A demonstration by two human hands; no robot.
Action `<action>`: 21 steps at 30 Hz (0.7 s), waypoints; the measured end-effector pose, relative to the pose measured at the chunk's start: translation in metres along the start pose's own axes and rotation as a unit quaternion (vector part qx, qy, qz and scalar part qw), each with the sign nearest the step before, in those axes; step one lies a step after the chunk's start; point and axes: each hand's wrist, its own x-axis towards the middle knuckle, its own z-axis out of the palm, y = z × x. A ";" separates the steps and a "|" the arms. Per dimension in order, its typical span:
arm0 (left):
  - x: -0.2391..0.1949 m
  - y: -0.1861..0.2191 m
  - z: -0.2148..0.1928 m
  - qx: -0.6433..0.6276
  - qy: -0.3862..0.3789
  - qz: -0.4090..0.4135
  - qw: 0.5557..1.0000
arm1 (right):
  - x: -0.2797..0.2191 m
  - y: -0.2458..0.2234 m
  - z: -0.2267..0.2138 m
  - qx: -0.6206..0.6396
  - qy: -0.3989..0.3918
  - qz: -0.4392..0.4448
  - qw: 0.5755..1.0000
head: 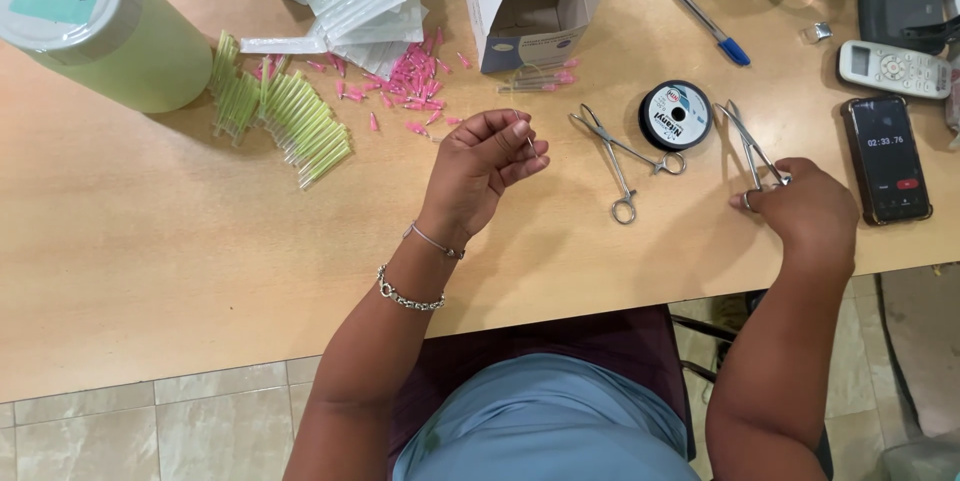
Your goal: The person assembles small medical supplies by inserting a thin wire into a pink plastic cap. They use hemostats to grip the wire and a pair of scissors to cut it to length. The process is repeated with multiple items on a cluttered table.
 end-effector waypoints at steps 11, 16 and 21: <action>0.002 -0.001 -0.004 0.023 -0.019 -0.052 0.998 | -0.010 -0.022 -0.016 -0.108 -0.051 0.016 0.993; 0.000 0.002 -0.003 0.031 -0.024 -0.062 0.997 | -0.008 -0.017 -0.011 -0.135 -0.009 0.007 0.991; 0.001 0.001 -0.001 0.050 -0.032 -0.074 0.995 | -0.054 -0.063 -0.007 0.209 0.053 -0.258 0.942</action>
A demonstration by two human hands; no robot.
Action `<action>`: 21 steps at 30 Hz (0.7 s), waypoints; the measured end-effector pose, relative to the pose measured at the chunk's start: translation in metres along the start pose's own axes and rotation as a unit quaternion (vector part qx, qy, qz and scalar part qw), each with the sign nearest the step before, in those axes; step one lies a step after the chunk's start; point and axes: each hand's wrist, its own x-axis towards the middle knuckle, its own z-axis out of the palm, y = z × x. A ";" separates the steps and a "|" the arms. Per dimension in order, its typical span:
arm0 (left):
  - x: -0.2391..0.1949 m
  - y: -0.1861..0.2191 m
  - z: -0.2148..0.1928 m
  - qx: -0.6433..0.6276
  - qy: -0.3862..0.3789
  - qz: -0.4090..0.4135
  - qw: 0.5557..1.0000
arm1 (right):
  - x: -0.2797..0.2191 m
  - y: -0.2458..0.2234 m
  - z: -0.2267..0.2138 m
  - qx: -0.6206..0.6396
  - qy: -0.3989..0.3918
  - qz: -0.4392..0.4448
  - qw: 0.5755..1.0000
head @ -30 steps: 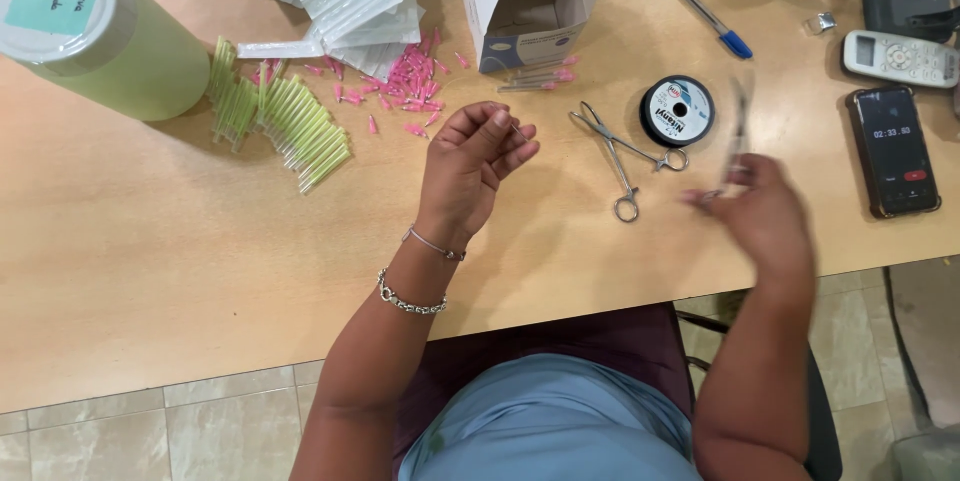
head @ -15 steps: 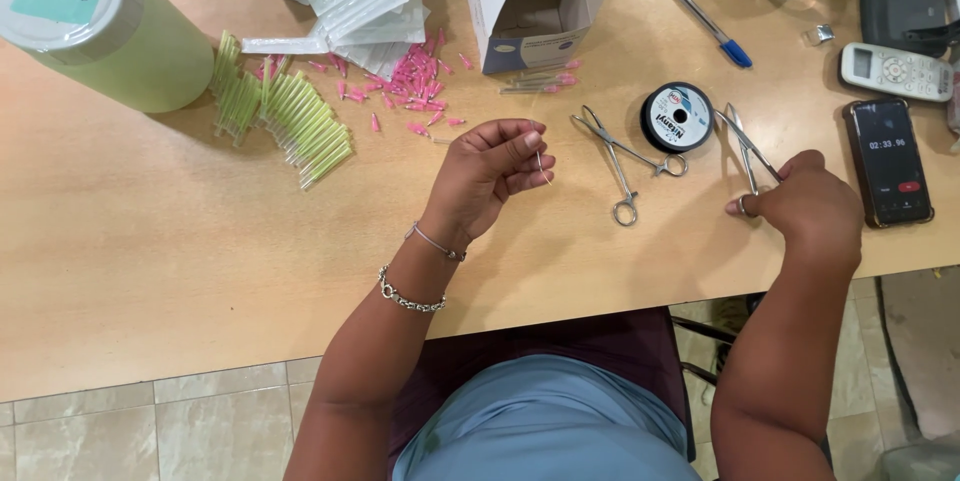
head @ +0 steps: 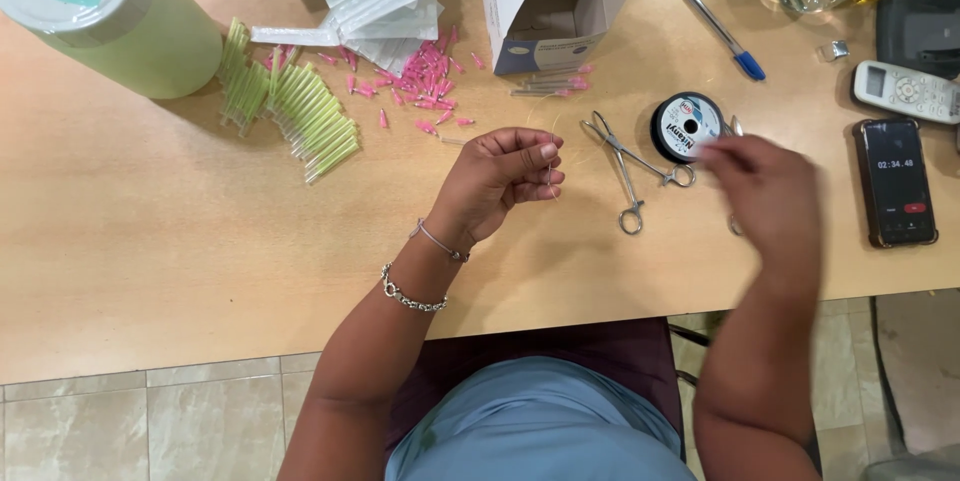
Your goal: The person assembles small medical supplies by inserting a thin wire into a pink plastic cap. They use hemostats to grip the wire and a pair of scissors to cut it to length. The process is repeated with multiple items on a cluttered table.
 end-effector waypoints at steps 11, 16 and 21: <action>0.016 -0.011 -0.019 -0.007 0.010 0.024 1.000 | 0.037 -0.078 0.102 0.435 -0.265 -0.063 0.859; 0.018 -0.015 -0.018 -0.009 0.015 0.006 1.000 | 0.042 -0.059 0.118 0.479 -0.261 -0.063 0.836; 0.019 -0.013 -0.015 -0.003 0.019 0.009 1.000 | 0.040 -0.060 0.113 0.471 -0.251 -0.085 0.841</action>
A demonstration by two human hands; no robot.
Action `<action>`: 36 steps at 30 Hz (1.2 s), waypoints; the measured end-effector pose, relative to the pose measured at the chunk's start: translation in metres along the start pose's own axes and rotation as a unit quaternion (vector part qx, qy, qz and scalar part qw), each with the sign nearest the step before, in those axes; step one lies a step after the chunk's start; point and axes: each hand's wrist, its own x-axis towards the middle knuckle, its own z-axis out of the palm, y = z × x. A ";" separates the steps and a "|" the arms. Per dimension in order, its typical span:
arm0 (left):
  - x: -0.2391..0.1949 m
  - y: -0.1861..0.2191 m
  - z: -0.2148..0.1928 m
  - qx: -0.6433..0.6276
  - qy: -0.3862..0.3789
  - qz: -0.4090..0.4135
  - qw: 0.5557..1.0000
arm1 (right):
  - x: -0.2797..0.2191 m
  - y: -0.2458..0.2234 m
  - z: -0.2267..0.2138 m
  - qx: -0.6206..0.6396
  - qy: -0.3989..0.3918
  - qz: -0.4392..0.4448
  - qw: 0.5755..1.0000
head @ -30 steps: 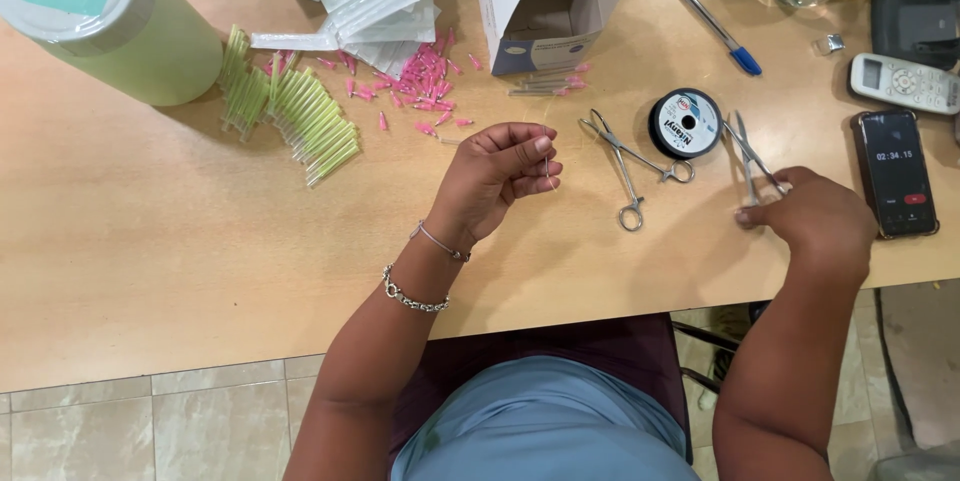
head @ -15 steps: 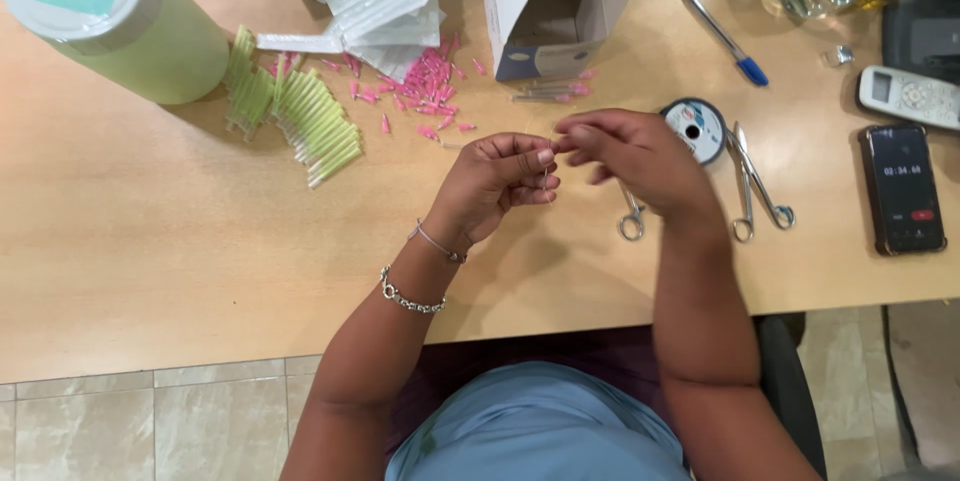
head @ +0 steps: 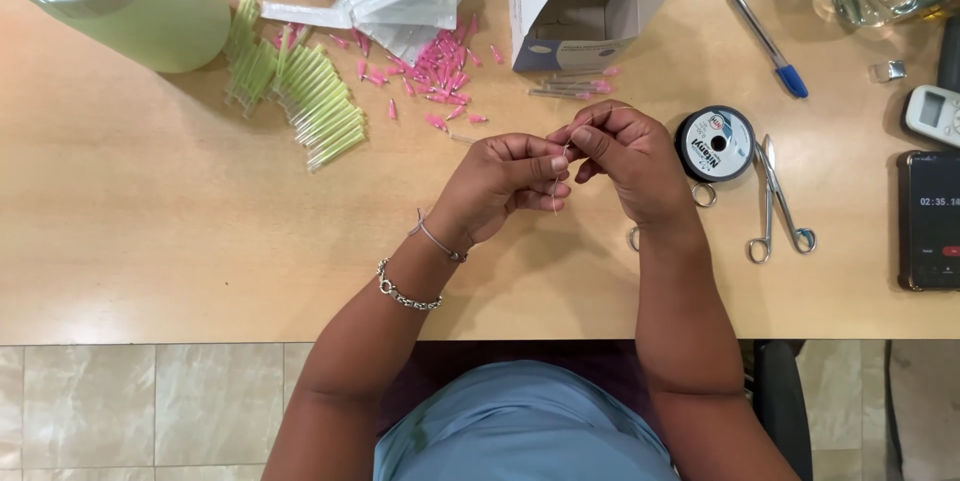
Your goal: The person assembles small medical supplies by inserting a thin wire into a pink plastic cap. They use hemostats to grip the wire and a pair of scissors to cut it to length. The process is repeated with multiple items on a cluttered table.
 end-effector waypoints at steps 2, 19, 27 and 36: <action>-0.001 0.000 0.001 0.003 0.000 0.000 1.000 | 0.001 0.002 -0.001 -0.001 0.004 0.001 1.000; -0.005 -0.002 0.003 0.011 -0.015 0.000 1.000 | 0.002 0.006 -0.003 0.008 0.014 0.001 1.000; -0.005 -0.002 0.003 0.027 -0.020 -0.013 0.999 | 0.002 0.007 -0.003 0.016 0.014 0.010 1.000; -0.007 -0.001 0.005 0.041 -0.013 -0.019 0.999 | 0.002 0.010 -0.007 0.021 0.004 0.009 1.000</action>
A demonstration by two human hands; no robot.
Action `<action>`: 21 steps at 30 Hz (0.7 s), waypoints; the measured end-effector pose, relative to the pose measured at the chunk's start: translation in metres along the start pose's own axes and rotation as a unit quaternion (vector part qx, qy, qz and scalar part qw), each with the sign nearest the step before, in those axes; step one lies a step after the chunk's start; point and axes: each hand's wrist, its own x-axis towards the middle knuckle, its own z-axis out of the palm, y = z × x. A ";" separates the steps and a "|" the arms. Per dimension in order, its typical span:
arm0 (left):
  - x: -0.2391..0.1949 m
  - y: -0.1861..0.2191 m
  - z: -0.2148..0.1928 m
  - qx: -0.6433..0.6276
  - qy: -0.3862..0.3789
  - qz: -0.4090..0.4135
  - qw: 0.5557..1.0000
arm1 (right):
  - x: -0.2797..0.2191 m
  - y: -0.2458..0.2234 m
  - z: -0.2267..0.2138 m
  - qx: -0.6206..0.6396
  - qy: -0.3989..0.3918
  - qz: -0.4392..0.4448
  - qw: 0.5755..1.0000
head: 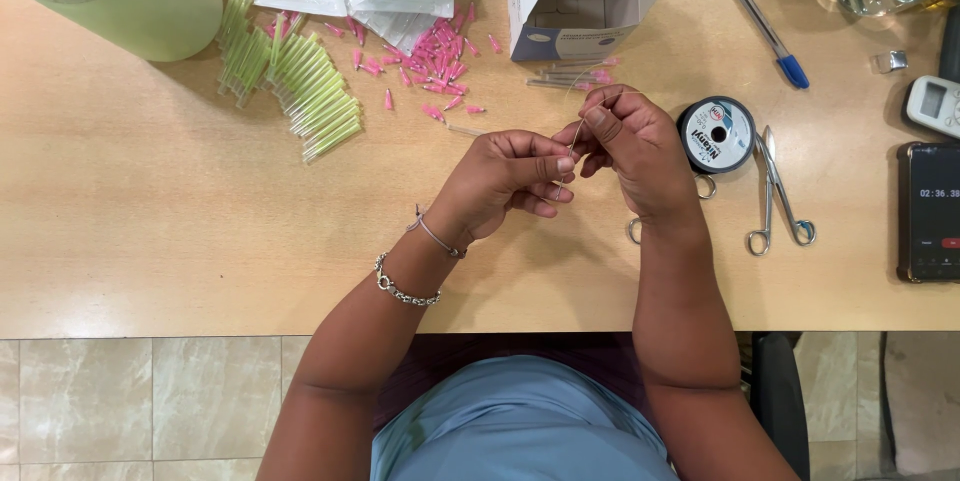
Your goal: The person assembles small medical supplies by inserting a thin wire into a pink plastic cap. They use hemostats to grip the wire and a pair of scissors to cut it to length. The process is repeated with multiple items on a cluttered table.
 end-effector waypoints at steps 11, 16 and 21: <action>-0.001 0.001 0.000 0.003 0.000 0.004 1.000 | -0.008 -0.016 0.011 -0.005 0.009 0.015 1.000; 0.002 -0.003 -0.004 0.017 -0.008 0.012 1.000 | -0.010 -0.021 0.013 -0.001 0.007 0.011 1.000; 0.004 -0.005 -0.007 0.035 -0.016 0.022 0.999 | -0.009 -0.015 0.007 0.007 -0.001 -0.004 1.000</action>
